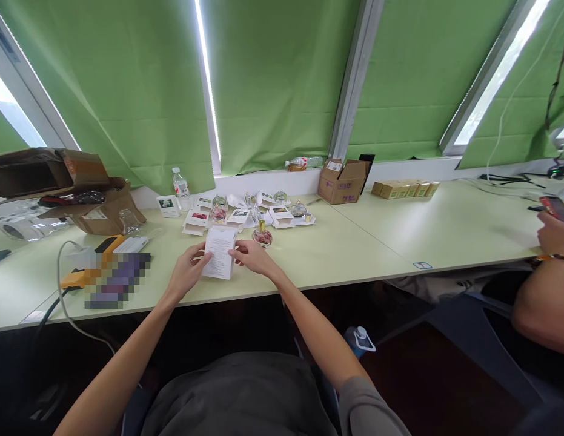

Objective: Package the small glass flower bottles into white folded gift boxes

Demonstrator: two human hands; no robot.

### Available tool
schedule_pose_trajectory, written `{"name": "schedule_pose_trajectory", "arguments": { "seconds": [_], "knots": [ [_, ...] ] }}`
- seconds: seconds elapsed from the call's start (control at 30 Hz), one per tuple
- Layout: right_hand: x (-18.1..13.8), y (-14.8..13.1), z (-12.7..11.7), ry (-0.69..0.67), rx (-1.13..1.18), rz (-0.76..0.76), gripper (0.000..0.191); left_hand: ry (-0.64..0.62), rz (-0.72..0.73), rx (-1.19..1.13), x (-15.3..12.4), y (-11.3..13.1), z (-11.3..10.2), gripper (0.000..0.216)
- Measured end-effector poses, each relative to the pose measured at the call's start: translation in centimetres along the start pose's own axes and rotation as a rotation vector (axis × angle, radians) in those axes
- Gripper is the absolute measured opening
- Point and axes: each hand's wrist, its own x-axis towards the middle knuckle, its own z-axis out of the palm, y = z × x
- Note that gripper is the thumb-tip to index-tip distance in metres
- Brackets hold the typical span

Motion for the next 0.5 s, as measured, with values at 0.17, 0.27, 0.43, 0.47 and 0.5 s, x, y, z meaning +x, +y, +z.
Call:
{"name": "schedule_pose_trajectory", "arguments": {
  "seconds": [0.17,0.27,0.43,0.47,0.5],
  "knots": [
    [0.0,-0.2,-0.1,-0.012,-0.013,0.007,0.033,-0.02,-0.007,-0.075,-0.1,0.3,0.2,0.04],
    [0.0,-0.1,-0.3,-0.007,-0.028,0.013,0.033,-0.03,0.008,-0.107,-0.3,0.6,0.3,0.039],
    [-0.1,-0.3,-0.5,0.022,-0.048,-0.02,0.032,-0.021,0.027,-0.076,-0.5,1.0,0.3,0.048],
    [-0.1,-0.3,-0.5,0.031,-0.049,-0.028,0.033,-0.015,0.035,-0.066,-0.5,1.0,0.3,0.05],
    [-0.1,-0.4,-0.4,0.038,-0.051,-0.037,0.033,-0.013,0.044,-0.052,-0.5,1.0,0.3,0.05]
  ]
}}
